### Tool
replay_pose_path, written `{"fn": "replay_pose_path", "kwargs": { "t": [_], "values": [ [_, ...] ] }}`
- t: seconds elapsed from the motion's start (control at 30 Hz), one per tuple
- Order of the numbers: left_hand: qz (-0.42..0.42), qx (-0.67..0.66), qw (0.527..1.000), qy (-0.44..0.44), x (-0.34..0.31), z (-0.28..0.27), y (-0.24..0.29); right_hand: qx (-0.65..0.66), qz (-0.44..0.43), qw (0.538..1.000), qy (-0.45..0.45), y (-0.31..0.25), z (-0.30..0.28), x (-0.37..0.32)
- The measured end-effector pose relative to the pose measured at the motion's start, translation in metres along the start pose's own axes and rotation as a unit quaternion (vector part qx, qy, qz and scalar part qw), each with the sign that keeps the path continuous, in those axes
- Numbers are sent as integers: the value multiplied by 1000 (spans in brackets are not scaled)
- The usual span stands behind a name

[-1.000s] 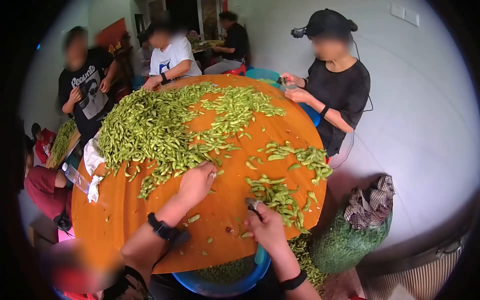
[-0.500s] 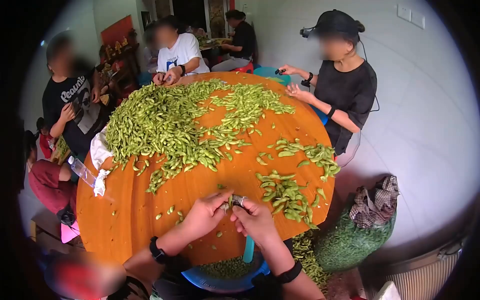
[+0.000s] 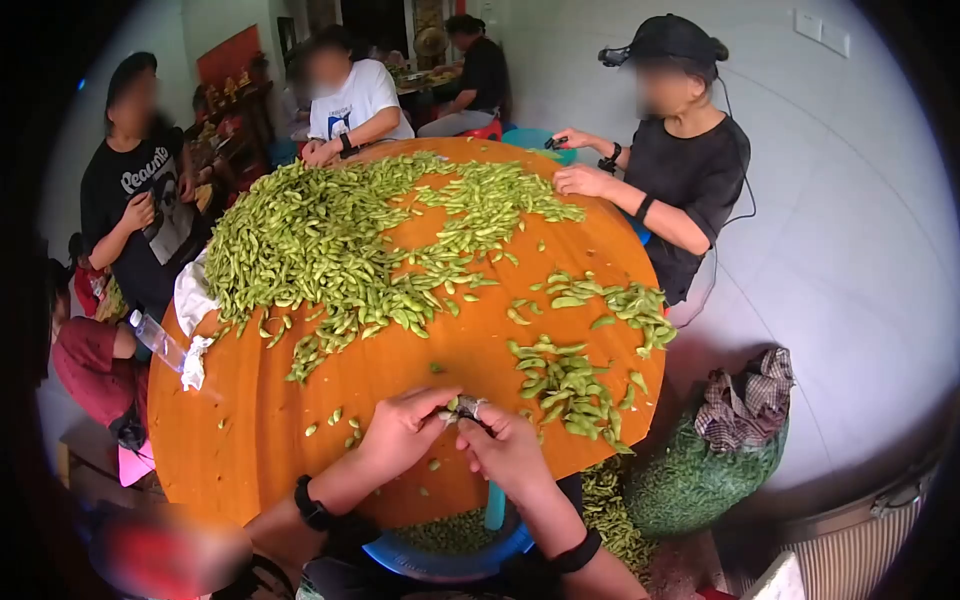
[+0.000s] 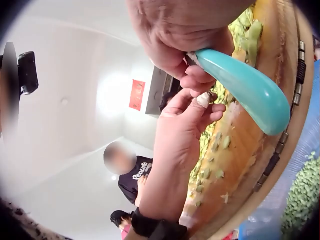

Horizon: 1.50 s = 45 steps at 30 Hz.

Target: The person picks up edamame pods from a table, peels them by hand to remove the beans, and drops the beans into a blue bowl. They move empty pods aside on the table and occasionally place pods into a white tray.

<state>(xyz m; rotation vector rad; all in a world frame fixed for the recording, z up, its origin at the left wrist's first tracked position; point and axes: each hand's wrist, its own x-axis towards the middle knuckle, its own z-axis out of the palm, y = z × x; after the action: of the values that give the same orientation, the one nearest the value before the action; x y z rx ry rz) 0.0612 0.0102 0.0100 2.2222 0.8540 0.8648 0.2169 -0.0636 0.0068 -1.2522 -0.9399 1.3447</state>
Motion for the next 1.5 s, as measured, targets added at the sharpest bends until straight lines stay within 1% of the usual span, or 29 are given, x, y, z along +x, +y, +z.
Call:
{"fn": "replay_pose_path", "kwargs": {
  "t": [0.1,0.13,0.17,0.2,0.27,0.3,0.33,0.37,0.4,0.43,0.5,0.53,0.6,0.63,0.7,0.73,0.8,0.83,0.97,1.03,1.07,1.13,1.23,1.27,1.33,1.37,1.43,1.47,1.5],
  "values": [
    [10,-8,1000,16,-2,6,-3,24,13,1000,11,4,-2,1],
    [-15,-39,999,20,-3,9,-4,25,15,999,15,6,-2,2],
    [-42,-69,996,25,-5,12,-6,72,19,997,9,9,-2,4],
    [-43,-70,996,22,-7,14,-8,120,23,992,3,11,-3,6],
    [-62,-124,990,33,-9,17,-13,138,33,990,-8,14,-6,9],
    [-62,-124,990,31,-8,18,-17,153,41,987,-21,14,-7,11],
    [-74,-219,972,27,-8,19,-20,154,43,987,-19,9,-8,12],
    [-87,-313,945,26,-9,19,-24,156,66,985,-21,1,-8,13],
    [-104,-356,929,8,-8,18,-26,157,89,983,-25,-2,-8,13],
    [-105,-357,928,8,-7,15,-27,156,91,983,-25,-1,-8,14],
    [-163,-428,889,-22,-6,10,-28,152,83,984,-38,3,-9,18],
    [-164,-430,888,-21,-7,11,-29,150,85,984,-37,3,-7,18],
    [-143,-385,911,-21,-10,14,-31,120,77,990,-1,5,0,19],
    [-144,-387,911,-20,-10,13,-32,119,78,990,-2,6,3,18],
    [-139,-369,919,2,-12,11,-33,100,21,995,3,11,11,15],
    [-143,-389,910,21,-12,11,-29,100,22,995,0,11,14,15],
    [-154,-388,908,36,-11,14,-28,135,40,990,29,12,17,14],
    [-165,-387,906,49,-11,16,-29,134,40,990,27,13,18,14],
    [-186,-349,915,82,-12,17,-30,198,57,978,29,14,24,14],
    [-151,-368,911,111,-11,16,-31,215,57,974,31,11,26,15],
    [-150,-368,910,114,-10,14,-31,237,46,970,41,9,24,14],
    [-182,-431,874,128,-7,9,-33,259,18,963,71,7,19,15],
    [-184,-449,865,129,-5,3,-39,214,-6,971,109,4,18,13],
    [-184,-450,864,131,-5,1,-41,211,-6,972,108,0,16,11],
    [-207,-458,848,169,-4,-1,-44,128,-53,974,177,-7,13,10],
    [-205,-458,848,171,-4,-1,-45,126,-55,975,176,-5,12,11],
    [-210,-447,859,135,-4,1,-45,33,-110,974,197,-2,11,13],
    [-208,-449,859,134,-4,2,-43,22,-97,975,196,-4,17,12],
    [-179,-456,865,109,-4,3,-40,-4,-88,982,169,-4,20,13]
  ]
}}
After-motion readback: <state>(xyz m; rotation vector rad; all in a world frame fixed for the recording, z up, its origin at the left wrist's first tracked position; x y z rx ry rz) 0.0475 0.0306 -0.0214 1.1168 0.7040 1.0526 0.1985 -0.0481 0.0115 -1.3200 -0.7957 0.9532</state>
